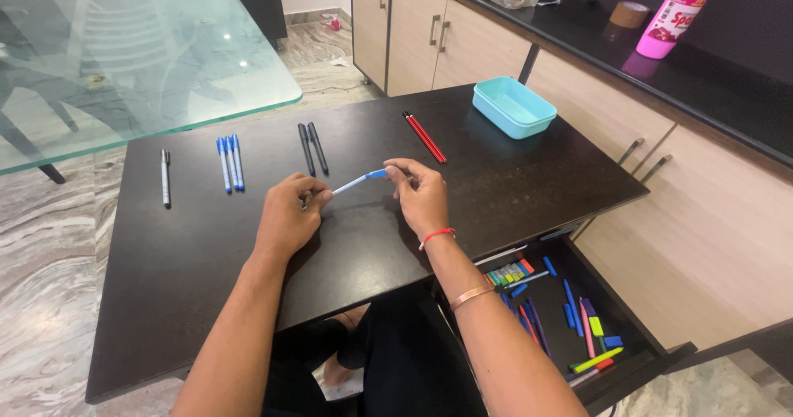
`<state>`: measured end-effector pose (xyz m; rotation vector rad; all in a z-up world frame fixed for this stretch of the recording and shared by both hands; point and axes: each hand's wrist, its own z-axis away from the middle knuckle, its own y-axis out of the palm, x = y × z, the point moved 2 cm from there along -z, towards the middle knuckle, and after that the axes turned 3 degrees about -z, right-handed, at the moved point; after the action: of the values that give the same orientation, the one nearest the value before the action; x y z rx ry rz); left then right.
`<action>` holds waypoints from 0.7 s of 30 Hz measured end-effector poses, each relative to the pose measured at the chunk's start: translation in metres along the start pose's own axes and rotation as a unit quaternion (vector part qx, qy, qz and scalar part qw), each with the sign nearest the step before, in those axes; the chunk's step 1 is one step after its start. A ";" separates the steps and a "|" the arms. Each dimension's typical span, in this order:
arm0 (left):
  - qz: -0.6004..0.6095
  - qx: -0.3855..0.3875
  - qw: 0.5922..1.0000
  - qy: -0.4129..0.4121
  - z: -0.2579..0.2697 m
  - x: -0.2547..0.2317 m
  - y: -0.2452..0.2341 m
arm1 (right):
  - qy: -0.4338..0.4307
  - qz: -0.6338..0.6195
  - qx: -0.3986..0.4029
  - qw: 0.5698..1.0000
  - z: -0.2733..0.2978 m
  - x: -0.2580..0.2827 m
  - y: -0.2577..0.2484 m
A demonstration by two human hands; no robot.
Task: The person takes various colored pens from an open drawer and places them on the table, arranging them in rows by color. They repeatedly reach into the drawer, select pens, and align them on the tabletop.
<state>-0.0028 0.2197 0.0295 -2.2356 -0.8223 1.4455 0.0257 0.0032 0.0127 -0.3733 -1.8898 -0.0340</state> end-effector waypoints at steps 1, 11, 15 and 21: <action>0.003 0.004 1.000 0.004 0.000 0.000 0.000 | -0.005 -0.001 0.005 1.000 0.000 0.000 0.000; 0.018 -0.029 0.998 0.051 0.001 -0.002 -0.002 | -0.040 -0.012 0.068 0.997 0.003 0.007 0.004; 0.010 -0.022 0.999 0.030 0.001 -0.003 -0.003 | -0.034 0.022 0.084 0.996 0.006 0.012 0.003; 0.020 -0.035 0.997 0.073 0.002 -0.005 -0.004 | -0.058 0.001 0.112 0.992 0.007 0.013 0.002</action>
<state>-0.0073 0.2196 0.0340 -2.3891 -0.7969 1.2707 0.0161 0.0094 0.0221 -0.2280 -1.9844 0.2043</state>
